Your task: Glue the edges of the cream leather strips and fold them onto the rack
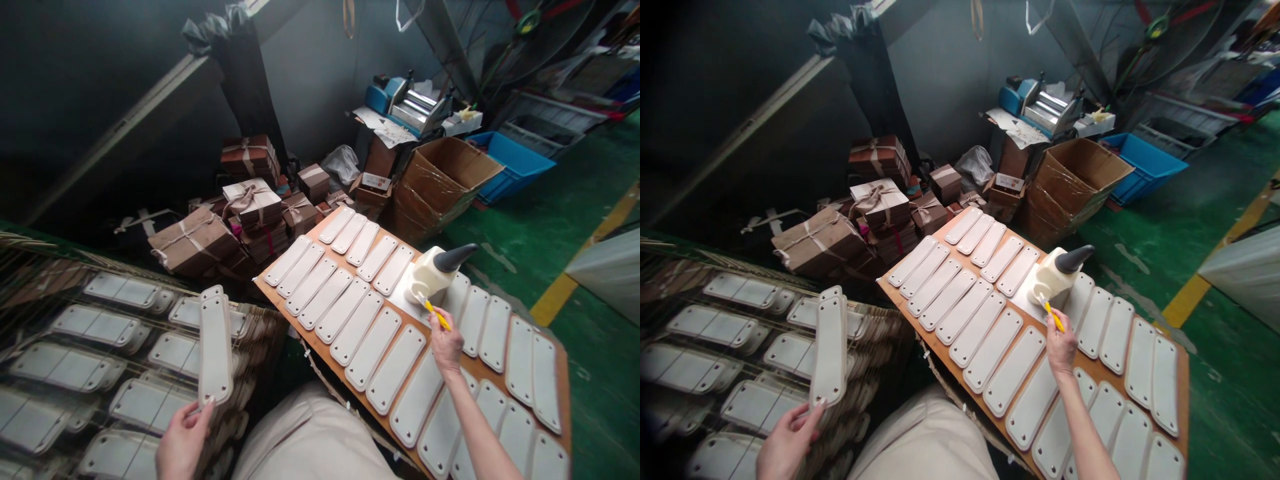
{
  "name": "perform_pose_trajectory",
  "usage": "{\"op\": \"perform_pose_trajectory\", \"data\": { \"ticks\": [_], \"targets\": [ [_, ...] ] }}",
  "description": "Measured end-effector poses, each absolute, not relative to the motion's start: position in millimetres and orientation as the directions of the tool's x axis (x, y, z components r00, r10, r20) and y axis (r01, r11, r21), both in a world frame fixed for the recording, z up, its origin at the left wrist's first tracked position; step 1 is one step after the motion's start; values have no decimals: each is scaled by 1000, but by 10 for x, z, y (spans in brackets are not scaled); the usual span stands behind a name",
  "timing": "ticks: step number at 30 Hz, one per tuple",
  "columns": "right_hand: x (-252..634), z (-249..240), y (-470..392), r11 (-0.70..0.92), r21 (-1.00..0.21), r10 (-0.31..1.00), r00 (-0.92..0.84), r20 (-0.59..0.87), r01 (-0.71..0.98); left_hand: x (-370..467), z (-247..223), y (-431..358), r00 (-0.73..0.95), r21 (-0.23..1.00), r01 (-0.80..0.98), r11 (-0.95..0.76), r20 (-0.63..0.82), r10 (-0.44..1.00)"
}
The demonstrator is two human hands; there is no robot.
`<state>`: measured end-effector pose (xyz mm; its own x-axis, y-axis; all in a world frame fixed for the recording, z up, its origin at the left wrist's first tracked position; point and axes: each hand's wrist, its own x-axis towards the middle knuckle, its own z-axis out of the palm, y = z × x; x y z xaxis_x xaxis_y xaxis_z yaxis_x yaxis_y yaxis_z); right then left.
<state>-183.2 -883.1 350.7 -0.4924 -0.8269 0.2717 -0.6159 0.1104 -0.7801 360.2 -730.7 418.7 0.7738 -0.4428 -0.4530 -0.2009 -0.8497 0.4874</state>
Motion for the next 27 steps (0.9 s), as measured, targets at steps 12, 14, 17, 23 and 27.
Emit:
{"op": "perform_pose_trajectory", "data": {
  "ticks": [12,14,17,23,27],
  "targets": [
    [-1959,3870,-8818,-50,-501,-959,-98,264,-864,3575,4180,-7325,766,585,-77,-808,-484,-423],
    [-1975,3871,-8815,-40,-447,-978,-56,199,-894,3554,4184,-7314,767,607,-44,-794,-488,-416],
    [-2007,3846,-8720,-57,-415,-987,-11,161,-908,3508,4212,-7278,768,641,-60,-765,-460,-446],
    [-1682,3969,-8517,-100,-543,-977,-20,210,-834,3506,4176,-7154,760,655,-138,-743,-411,-503],
    [-833,4256,-8404,-37,-821,-993,-71,94,-570,3513,4122,-7073,726,709,-77,-701,-443,-527]
  ]
}}
